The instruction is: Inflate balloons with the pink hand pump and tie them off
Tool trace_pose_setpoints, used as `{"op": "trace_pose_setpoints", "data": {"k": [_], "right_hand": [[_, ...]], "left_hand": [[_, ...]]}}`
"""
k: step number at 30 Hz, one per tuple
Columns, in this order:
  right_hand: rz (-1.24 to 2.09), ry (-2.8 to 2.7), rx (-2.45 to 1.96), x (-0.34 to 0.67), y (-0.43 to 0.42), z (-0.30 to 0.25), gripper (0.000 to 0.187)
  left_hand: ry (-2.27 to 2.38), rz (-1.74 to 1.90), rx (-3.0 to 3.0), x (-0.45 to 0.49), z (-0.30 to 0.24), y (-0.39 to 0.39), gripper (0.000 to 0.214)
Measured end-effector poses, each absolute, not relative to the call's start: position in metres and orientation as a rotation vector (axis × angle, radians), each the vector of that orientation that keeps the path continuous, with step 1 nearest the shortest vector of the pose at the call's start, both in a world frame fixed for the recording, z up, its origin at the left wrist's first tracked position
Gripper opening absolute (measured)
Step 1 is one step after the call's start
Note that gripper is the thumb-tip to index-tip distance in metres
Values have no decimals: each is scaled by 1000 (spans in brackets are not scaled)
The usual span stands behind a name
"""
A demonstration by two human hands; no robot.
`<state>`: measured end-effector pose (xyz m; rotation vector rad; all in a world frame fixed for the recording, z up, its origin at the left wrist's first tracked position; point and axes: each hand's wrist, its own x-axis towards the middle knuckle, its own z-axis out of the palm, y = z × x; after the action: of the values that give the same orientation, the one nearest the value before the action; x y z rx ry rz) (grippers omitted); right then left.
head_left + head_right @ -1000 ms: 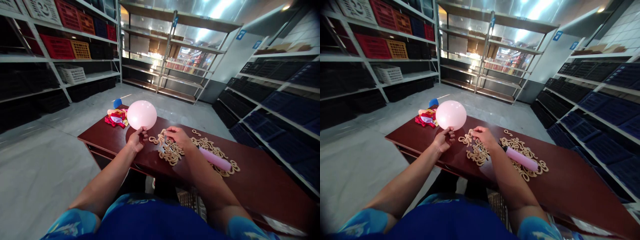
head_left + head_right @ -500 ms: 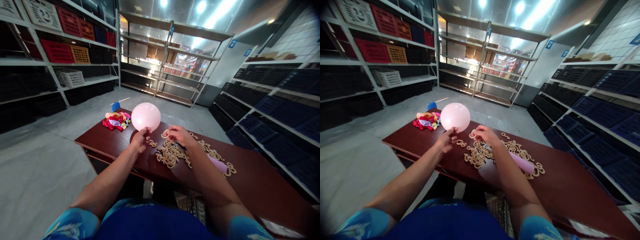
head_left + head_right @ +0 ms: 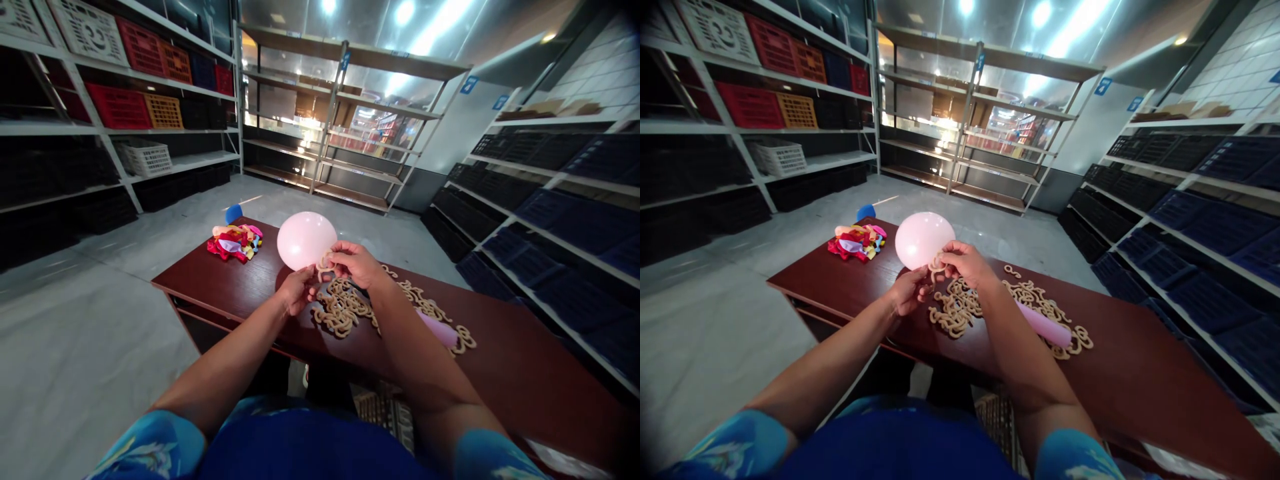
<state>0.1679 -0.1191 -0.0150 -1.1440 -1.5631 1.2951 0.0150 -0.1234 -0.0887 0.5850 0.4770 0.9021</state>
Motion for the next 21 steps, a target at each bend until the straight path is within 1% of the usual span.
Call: {"op": "trace_pose_setpoints", "data": {"k": [9,13,16,18,20,21], "right_hand": [[1152,-1507,-1204,168,-113,-17,18],[1015,-1514,-1276,168,-109,-16,12],[909,-1532,-1300,152,-107,-11,10],[879,-1608,-1260,132,-108,-4,10],[884,-1814,-1144,109,-111,5,12],[886,-1952,-1052,98,-114,10,16]], "left_hand": [[552,884,630,15,-90,-130,20],[697,996,996,11,-96,-130,25],[857,1136,1248,12,-105,-126,21],[901,1166,1152,18,-108,-122,21],[863,1152,826,28,-109,-118,21],[817,1119,651,32,-108,-117,21]]}}
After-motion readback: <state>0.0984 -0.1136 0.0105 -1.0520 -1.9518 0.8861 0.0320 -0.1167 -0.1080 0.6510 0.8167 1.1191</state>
